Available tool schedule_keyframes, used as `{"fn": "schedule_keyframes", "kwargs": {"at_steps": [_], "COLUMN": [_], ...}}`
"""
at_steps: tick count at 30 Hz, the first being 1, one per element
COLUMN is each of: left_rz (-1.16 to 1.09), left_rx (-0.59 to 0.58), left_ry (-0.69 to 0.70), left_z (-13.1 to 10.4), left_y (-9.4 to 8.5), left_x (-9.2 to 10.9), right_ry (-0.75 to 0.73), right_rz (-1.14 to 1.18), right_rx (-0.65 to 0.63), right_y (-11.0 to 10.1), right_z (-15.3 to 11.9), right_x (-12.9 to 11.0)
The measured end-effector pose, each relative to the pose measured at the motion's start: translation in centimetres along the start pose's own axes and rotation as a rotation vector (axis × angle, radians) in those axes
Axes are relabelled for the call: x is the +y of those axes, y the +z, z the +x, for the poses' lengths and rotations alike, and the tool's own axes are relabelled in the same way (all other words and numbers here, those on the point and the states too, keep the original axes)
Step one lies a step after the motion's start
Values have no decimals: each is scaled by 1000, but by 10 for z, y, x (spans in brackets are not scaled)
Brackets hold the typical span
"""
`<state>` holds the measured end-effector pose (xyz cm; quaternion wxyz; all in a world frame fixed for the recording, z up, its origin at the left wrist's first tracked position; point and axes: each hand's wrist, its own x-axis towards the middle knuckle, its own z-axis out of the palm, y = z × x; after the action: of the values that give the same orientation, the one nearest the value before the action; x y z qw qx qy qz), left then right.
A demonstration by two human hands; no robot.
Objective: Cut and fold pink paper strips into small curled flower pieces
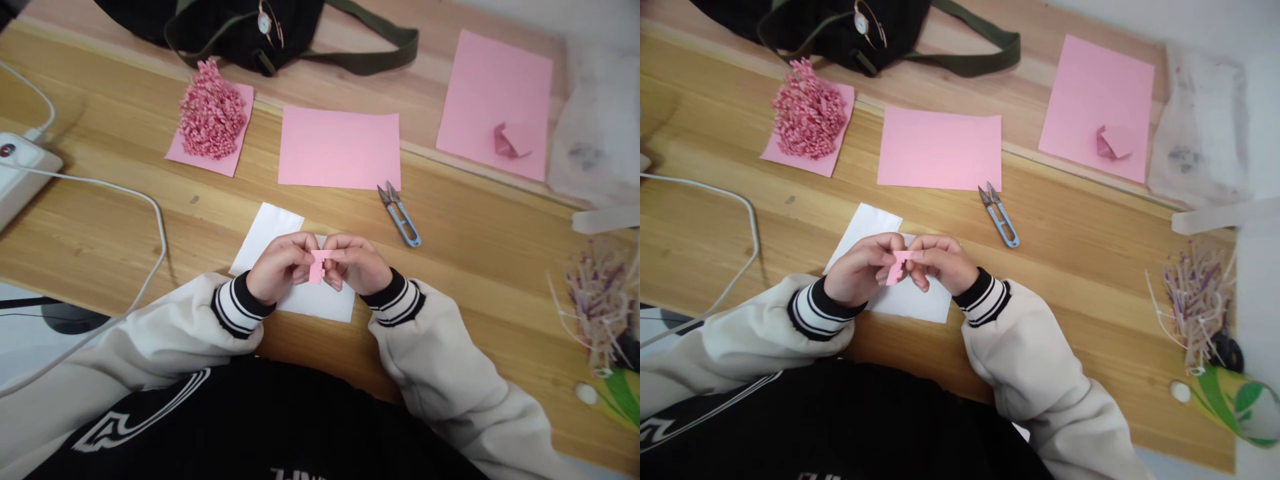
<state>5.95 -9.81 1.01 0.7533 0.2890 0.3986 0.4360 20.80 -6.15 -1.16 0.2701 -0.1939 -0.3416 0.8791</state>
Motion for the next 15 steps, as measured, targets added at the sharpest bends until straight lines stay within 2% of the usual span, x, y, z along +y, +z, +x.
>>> {"fn": "schedule_keyframes", "kwargs": {"at_steps": [15], "left_rz": [-1], "left_rx": [17], "left_ry": [-8], "left_z": [0], "left_y": [1], "left_x": [1], "right_ry": [10], "right_rz": [-24], "right_rx": [18], "right_y": [1], "right_z": [0], "right_x": [0]}}
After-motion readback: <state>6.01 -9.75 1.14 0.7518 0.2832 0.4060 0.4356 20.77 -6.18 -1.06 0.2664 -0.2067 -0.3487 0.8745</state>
